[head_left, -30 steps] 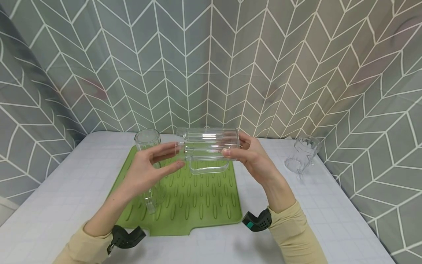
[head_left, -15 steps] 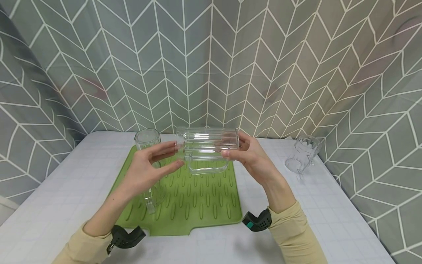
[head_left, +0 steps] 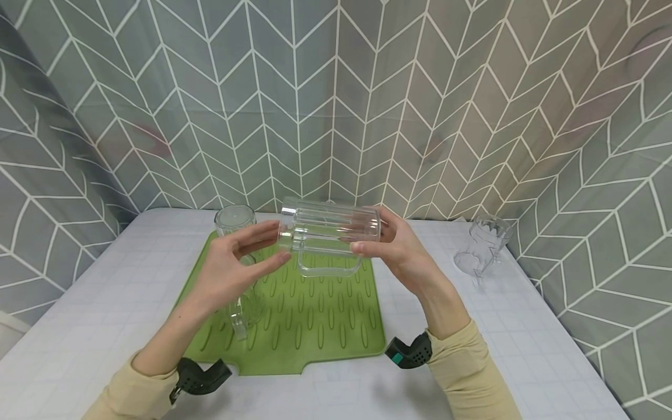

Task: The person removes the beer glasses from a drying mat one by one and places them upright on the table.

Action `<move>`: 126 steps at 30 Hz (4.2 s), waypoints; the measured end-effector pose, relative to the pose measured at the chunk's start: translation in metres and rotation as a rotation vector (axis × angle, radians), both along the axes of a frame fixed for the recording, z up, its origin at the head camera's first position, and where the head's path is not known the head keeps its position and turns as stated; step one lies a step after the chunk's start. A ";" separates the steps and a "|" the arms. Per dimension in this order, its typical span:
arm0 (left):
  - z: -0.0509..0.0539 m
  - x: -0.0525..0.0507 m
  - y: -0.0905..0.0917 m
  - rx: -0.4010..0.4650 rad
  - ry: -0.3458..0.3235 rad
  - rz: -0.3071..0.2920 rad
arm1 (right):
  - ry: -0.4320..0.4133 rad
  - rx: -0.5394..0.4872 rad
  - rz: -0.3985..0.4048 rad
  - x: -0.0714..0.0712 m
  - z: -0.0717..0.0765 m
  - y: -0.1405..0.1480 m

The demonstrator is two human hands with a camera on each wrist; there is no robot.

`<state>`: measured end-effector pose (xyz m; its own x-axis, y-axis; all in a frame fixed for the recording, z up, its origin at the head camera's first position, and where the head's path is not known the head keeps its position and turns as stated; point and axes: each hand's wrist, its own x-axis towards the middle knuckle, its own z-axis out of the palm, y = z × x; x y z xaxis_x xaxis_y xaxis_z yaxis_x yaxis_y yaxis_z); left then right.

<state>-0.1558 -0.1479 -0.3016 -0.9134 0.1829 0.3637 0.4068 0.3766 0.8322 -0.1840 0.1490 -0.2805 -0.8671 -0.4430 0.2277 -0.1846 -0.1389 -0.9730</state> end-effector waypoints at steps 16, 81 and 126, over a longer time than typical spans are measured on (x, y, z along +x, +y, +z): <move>0.002 0.003 -0.002 0.069 0.043 0.026 | -0.005 0.055 -0.006 0.002 -0.001 -0.002; -0.008 0.001 0.006 -0.018 0.033 -0.071 | 0.039 0.328 0.096 0.005 -0.020 -0.028; -0.012 0.000 0.008 -0.119 0.058 -0.055 | 0.034 0.308 0.072 0.006 -0.022 -0.033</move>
<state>-0.1561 -0.1394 -0.3135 -0.8790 0.2773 0.3878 0.4754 0.4474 0.7575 -0.1776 0.1164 -0.3025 -0.8251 -0.5558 0.1017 -0.2183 0.1474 -0.9647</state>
